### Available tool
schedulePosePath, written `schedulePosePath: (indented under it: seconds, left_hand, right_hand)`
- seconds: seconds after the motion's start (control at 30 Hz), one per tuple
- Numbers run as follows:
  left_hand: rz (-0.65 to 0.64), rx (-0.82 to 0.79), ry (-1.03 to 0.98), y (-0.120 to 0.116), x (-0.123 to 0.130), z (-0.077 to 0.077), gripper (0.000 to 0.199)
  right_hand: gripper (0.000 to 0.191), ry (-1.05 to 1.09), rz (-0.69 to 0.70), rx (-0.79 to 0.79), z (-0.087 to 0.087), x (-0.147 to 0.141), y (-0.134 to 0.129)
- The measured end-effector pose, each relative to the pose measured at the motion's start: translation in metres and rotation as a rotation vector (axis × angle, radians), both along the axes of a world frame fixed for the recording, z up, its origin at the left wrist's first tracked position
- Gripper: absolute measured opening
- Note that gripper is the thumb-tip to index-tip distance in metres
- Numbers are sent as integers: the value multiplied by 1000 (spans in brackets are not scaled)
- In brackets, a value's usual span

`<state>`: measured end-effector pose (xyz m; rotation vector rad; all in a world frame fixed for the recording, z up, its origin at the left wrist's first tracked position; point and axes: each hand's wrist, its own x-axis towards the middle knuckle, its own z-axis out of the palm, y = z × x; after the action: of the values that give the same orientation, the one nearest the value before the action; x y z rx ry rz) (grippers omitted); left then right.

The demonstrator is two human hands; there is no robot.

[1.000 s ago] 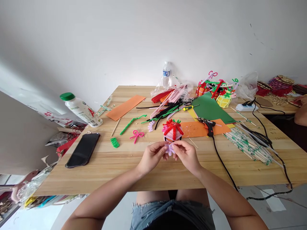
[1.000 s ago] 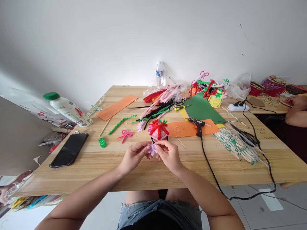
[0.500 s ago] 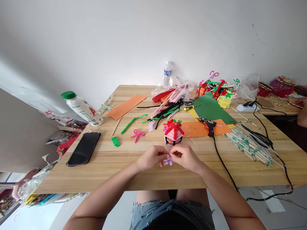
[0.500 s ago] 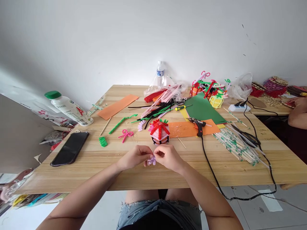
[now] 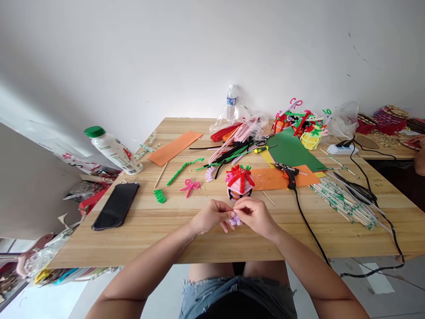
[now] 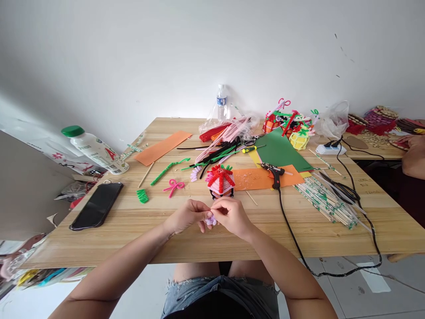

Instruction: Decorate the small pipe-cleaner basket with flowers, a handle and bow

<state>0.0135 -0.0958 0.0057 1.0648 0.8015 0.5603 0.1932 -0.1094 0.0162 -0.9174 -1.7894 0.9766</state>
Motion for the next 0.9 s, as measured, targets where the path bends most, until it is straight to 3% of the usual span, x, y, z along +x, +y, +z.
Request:
schedulePosePath:
  seconds: [0.17, 0.57, 0.9]
  left_hand:
    - [28, -63, -57, 0, -1, 1, 50]
    - [47, -43, -99, 0, -2, 5, 49]
    - [18, -4, -75, -2, -2, 9, 47]
  right_hand:
    - [17, 94, 16, -96, 0, 3, 2]
    - [9, 34, -76, 96, 4, 5, 2]
    - [9, 5, -15, 128, 6, 6, 1]
